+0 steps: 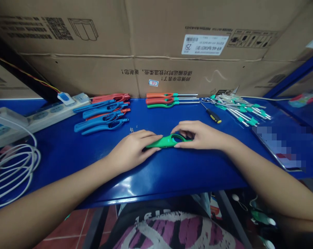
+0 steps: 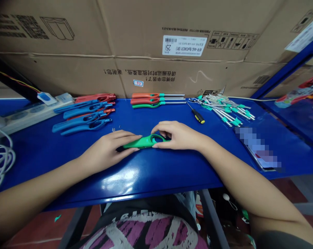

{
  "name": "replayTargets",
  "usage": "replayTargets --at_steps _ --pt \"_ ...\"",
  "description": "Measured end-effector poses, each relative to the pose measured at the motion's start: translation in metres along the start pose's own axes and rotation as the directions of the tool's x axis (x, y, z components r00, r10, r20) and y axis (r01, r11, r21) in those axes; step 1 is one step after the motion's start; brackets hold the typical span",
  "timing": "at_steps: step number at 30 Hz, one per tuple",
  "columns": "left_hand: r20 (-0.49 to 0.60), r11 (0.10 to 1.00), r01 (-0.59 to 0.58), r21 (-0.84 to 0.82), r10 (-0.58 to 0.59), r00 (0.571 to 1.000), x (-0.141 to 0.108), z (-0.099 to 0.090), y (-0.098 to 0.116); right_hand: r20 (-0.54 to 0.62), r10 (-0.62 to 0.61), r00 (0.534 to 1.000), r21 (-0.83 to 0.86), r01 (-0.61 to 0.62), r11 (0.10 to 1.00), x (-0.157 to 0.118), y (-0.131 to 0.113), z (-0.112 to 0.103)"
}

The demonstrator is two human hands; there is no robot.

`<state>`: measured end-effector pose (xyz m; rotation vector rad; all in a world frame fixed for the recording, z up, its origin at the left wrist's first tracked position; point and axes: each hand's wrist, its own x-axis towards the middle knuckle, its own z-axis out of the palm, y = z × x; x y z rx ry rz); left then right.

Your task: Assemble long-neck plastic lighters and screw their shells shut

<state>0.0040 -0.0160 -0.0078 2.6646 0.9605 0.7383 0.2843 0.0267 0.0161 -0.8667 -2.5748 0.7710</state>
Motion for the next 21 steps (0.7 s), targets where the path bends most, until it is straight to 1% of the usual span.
replayTargets --at_steps 3,8,15,21 --pt "0.018 0.999 0.014 -0.043 -0.014 1.0 0.0003 0.0044 -0.0017 0.004 -0.02 1.0 -0.044 0.02 0.999 0.0006 0.0008 0.0028" --pt "0.01 0.995 0.051 -0.085 -0.051 0.999 0.0007 0.0079 -0.0045 0.019 -0.014 1.0 -0.088 0.015 0.996 0.0017 0.0049 0.0073" --pt "0.033 0.996 0.064 -0.063 -0.062 0.998 0.0 0.0069 -0.0036 0.041 -0.017 0.999 -0.094 0.021 0.995 0.0018 0.0069 0.007" --pt "0.037 0.999 0.042 -0.018 -0.042 0.998 -0.0004 0.0077 -0.0068 0.041 -0.02 0.999 -0.093 0.024 0.995 0.0017 0.0097 0.0095"
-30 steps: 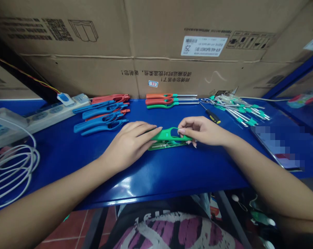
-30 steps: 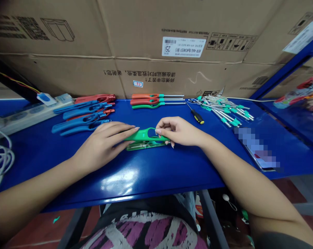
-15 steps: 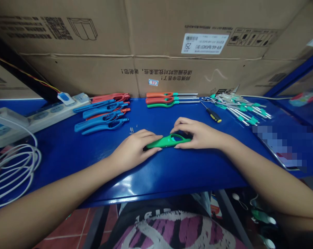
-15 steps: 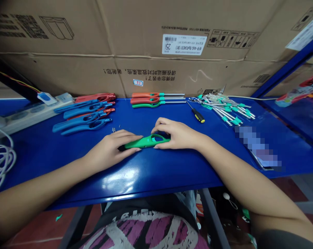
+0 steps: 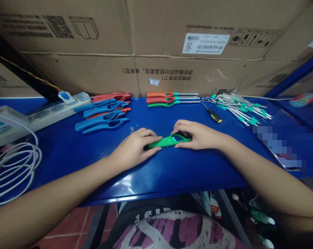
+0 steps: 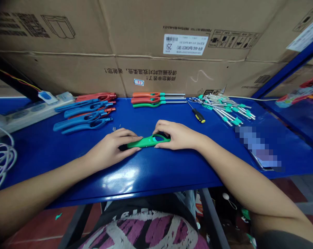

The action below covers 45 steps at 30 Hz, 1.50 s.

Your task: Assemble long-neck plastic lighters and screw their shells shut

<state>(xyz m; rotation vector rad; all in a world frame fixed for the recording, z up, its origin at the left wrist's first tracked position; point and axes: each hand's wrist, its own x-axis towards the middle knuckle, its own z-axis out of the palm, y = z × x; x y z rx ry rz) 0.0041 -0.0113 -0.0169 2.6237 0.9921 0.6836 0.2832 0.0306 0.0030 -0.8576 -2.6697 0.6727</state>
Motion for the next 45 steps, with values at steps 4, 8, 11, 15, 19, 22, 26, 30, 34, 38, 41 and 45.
replayTargets --at_steps 4,8,11,15,19,22,26,30,34,38,41,45 --pt "0.069 0.978 -0.042 0.204 0.029 0.997 0.001 -0.003 0.003 0.004 -0.005 1.0 -0.13 0.006 0.992 0.0 -0.006 -0.001" --pt "0.151 0.929 -0.093 0.359 0.04 0.988 0.0 -0.006 0.007 -0.015 -0.033 0.999 -0.338 0.026 0.941 -0.001 -0.012 -0.001" --pt "0.106 0.951 -0.096 0.294 0.067 0.992 0.0 -0.006 0.004 -0.045 -0.088 0.995 -0.386 0.064 0.92 -0.001 -0.01 0.002" --pt "0.032 0.99 -0.069 0.124 0.066 0.997 0.001 -0.005 -0.002 -0.058 -0.191 0.98 -0.415 0.15 0.897 0.0 -0.005 0.007" --pt "0.018 0.996 -0.062 0.067 0.061 0.998 0.001 -0.006 -0.001 -0.077 -0.217 0.973 -0.474 0.155 0.867 0.001 -0.008 0.008" --pt "0.003 0.995 -0.009 0.101 0.009 1.0 0.001 -0.01 0.0 -0.108 -0.165 0.98 -0.361 0.116 0.925 0.001 -0.009 0.004" --pt "-0.019 0.995 0.031 0.095 -0.029 0.999 0.003 -0.017 0.0 -0.137 -0.038 0.99 -0.185 0.012 0.983 0.001 -0.01 -0.007" --pt "-0.012 0.996 0.047 0.076 -0.047 0.999 0.006 -0.021 0.002 -0.142 0.057 0.988 -0.233 -0.09 0.968 0.008 -0.018 -0.016" --pt "0.013 0.983 0.071 0.172 -0.074 0.997 0.007 -0.021 0.003 -0.055 0.157 0.986 -0.251 -0.166 0.954 0.016 -0.026 -0.016" --pt "0.076 0.953 0.024 0.301 -0.049 0.996 0.006 -0.02 0.002 -0.065 0.055 0.996 -0.17 -0.065 0.983 0.017 -0.024 -0.009" --pt "0.111 0.951 0.014 0.309 -0.051 0.992 0.005 -0.019 0.001 -0.101 -0.125 0.987 -0.102 0.114 0.988 0.015 -0.02 -0.003" --pt "0.102 0.969 0.03 0.247 -0.057 0.993 0.004 -0.016 0.002 -0.22 -0.288 0.932 -0.217 0.241 0.946 0.015 -0.019 0.01"
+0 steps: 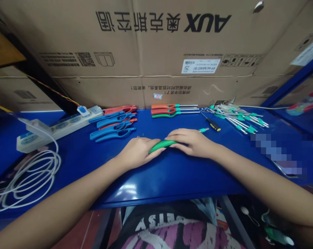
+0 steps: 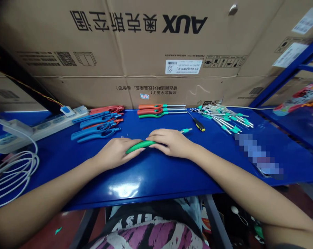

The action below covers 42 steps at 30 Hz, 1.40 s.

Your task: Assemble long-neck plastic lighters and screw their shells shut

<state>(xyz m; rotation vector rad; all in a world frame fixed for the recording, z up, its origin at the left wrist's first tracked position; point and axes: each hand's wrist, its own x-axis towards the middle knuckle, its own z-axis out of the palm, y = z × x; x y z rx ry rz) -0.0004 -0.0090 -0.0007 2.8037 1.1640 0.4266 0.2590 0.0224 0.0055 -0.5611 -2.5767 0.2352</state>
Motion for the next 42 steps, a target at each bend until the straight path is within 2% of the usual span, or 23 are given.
replayTargets --at_steps 2,4,7,11,15,19,22,25,30,33,37,42 --pt "0.009 1.0 -0.024 -0.018 0.025 1.0 0.0 0.001 0.001 -0.073 -0.025 0.997 -0.039 0.022 0.999 -0.002 -0.002 0.006" --pt "0.027 0.999 -0.044 -0.014 0.044 0.999 0.0 0.001 0.0 -0.095 -0.019 0.995 -0.047 0.015 0.999 -0.003 -0.003 0.01" --pt "0.052 0.998 -0.058 -0.002 0.058 0.997 0.001 0.0 -0.008 -0.026 0.032 0.999 -0.053 -0.034 0.998 -0.004 0.0 0.007" --pt "0.063 0.998 -0.052 -0.039 0.054 0.997 0.003 -0.003 -0.021 0.078 0.091 0.993 -0.18 -0.076 0.981 -0.008 0.012 -0.006" --pt "0.037 0.995 -0.021 -0.096 0.025 0.999 0.002 -0.004 -0.021 0.052 0.087 0.995 -0.29 -0.068 0.955 -0.012 0.018 -0.01" --pt "0.01 0.995 -0.016 -0.1 0.017 1.0 0.001 -0.001 -0.012 0.03 0.052 0.998 -0.378 -0.037 0.925 -0.011 0.011 -0.003" --pt "0.021 1.0 -0.007 -0.026 0.008 1.0 0.001 -0.002 -0.01 0.08 0.114 0.99 -0.359 -0.078 0.93 -0.007 0.007 -0.004" --pt "0.015 0.999 0.007 0.047 -0.008 1.0 0.002 -0.005 -0.015 0.12 0.155 0.981 -0.352 -0.104 0.93 -0.008 0.012 -0.017" --pt "-0.047 0.997 0.024 0.079 -0.021 0.999 0.003 -0.012 -0.027 0.075 0.235 0.969 -0.422 -0.183 0.888 -0.022 0.038 -0.043" --pt "-0.07 0.997 0.027 0.068 -0.022 0.997 0.003 -0.014 -0.032 0.045 0.233 0.971 -0.401 -0.197 0.895 -0.029 0.051 -0.049" --pt "-0.08 0.997 0.009 0.072 -0.004 0.997 0.002 -0.014 -0.032 0.02 0.179 0.984 -0.338 -0.162 0.927 -0.028 0.051 -0.045" --pt "-0.081 0.984 -0.038 0.177 0.053 0.995 0.002 -0.009 -0.025 0.102 0.128 0.987 -0.254 -0.098 0.962 -0.02 0.03 -0.028"
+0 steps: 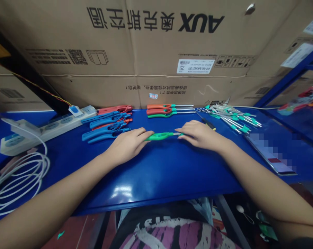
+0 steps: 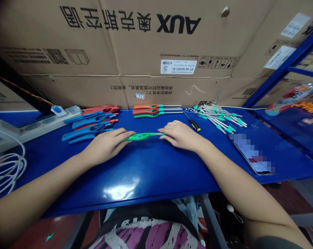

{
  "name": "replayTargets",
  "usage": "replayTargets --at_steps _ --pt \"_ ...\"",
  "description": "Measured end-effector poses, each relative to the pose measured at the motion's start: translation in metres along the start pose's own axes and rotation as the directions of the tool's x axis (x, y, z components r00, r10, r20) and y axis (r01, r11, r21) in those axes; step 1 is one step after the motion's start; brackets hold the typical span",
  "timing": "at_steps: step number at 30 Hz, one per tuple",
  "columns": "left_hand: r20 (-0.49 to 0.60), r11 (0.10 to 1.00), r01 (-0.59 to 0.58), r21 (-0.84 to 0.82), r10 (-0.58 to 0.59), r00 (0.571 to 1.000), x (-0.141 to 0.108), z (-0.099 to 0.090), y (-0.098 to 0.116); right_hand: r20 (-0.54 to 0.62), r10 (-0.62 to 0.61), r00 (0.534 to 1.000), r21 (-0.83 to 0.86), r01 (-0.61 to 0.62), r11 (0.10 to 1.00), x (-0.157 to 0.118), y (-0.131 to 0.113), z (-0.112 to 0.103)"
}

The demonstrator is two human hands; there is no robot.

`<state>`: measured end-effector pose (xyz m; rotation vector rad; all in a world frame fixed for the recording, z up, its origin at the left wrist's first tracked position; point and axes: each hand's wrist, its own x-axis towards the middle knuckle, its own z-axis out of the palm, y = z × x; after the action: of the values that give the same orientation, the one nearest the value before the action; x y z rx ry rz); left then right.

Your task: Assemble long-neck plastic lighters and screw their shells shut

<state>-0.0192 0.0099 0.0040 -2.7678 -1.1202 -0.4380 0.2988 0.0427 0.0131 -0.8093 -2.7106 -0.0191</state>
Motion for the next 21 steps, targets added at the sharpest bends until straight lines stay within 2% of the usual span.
replayTargets --at_steps 6,12,16,21 --pt "-0.049 0.998 -0.05 0.048 0.052 0.997 -0.001 0.006 0.006 0.082 0.01 0.997 0.185 -0.025 0.982 0.005 -0.021 0.01" --pt "-0.041 0.999 -0.001 0.048 0.003 0.999 0.0 0.004 0.009 0.039 0.075 0.996 0.091 -0.078 0.993 0.002 -0.015 0.002" --pt "-0.058 0.997 0.028 -0.067 -0.032 0.998 -0.002 0.003 0.012 -0.052 -0.045 0.998 -0.014 0.044 0.999 0.003 -0.012 0.001" --pt "-0.084 0.966 -0.026 -0.258 0.005 0.996 -0.005 0.007 0.017 -0.144 -0.191 0.971 -0.181 0.164 0.97 0.005 -0.02 0.007"
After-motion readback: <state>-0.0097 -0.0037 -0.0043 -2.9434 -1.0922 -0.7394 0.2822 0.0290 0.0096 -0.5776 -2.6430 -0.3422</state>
